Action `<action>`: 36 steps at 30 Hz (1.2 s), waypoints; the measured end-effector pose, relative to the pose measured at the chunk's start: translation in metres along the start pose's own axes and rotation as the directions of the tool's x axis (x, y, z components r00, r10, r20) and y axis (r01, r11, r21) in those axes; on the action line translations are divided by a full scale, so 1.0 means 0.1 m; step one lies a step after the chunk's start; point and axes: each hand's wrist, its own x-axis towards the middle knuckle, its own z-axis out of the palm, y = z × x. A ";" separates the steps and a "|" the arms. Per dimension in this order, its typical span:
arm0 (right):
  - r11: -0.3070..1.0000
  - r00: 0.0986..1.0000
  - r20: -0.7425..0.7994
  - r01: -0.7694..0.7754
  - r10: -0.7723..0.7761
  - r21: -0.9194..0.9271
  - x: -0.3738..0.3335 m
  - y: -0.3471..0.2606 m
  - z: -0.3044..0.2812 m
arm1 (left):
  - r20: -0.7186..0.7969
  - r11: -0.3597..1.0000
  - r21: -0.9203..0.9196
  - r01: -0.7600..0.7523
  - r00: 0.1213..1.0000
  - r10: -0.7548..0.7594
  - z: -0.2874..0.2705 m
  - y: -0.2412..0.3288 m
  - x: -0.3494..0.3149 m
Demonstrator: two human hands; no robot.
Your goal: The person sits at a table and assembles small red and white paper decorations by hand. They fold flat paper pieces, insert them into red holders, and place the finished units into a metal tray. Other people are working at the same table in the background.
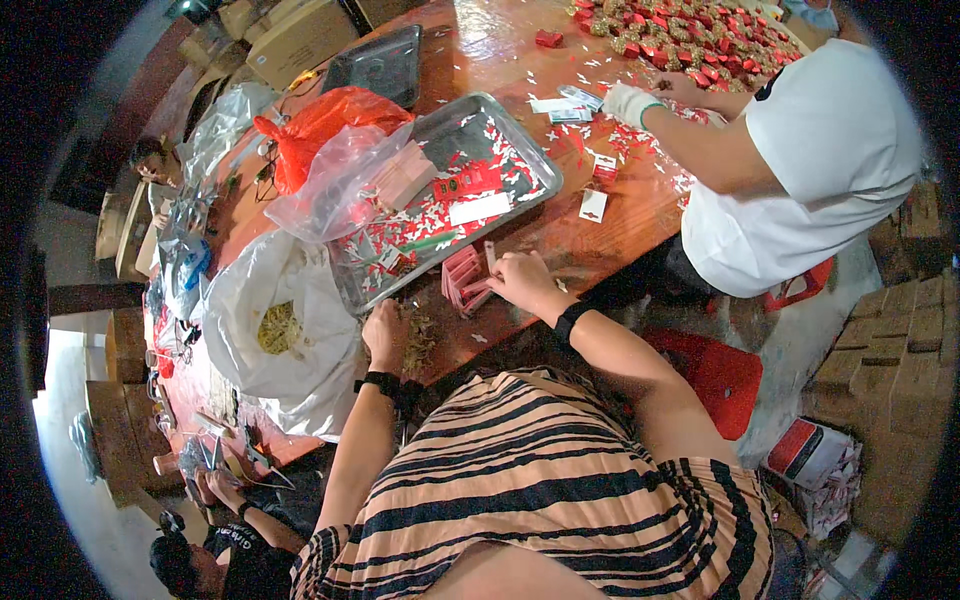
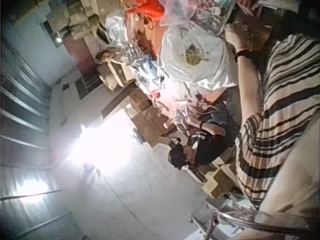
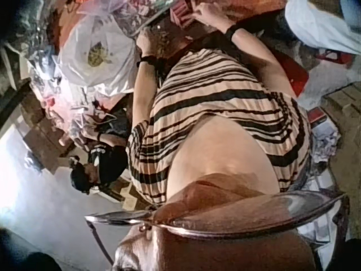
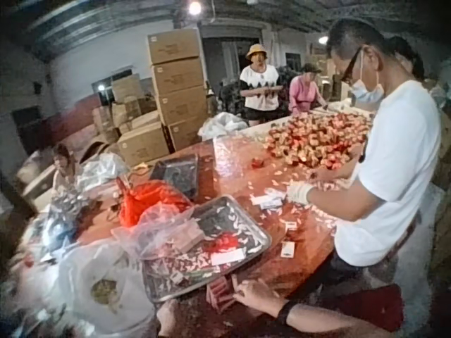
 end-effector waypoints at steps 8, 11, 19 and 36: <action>0.999 0.996 -0.085 -0.037 0.036 -0.010 0.05 0.00 0.04 | 0.105 0.989 0.030 0.147 0.983 -0.150 0.21 -0.09 0.17; 0.995 0.996 -0.084 0.001 -0.010 -0.101 0.08 -0.07 0.02 | 0.102 0.992 0.032 0.121 0.987 -0.123 0.21 0.00 0.16; 0.962 0.981 -0.170 0.041 -0.090 -0.270 0.13 0.05 0.06 | 0.008 0.968 -0.151 0.198 0.980 -0.199 0.06 0.08 0.20; 0.779 0.972 -0.161 0.236 -0.173 0.581 0.19 -0.84 -0.31 | 0.474 -0.182 -0.870 0.458 0.879 -0.059 -0.77 0.39 0.40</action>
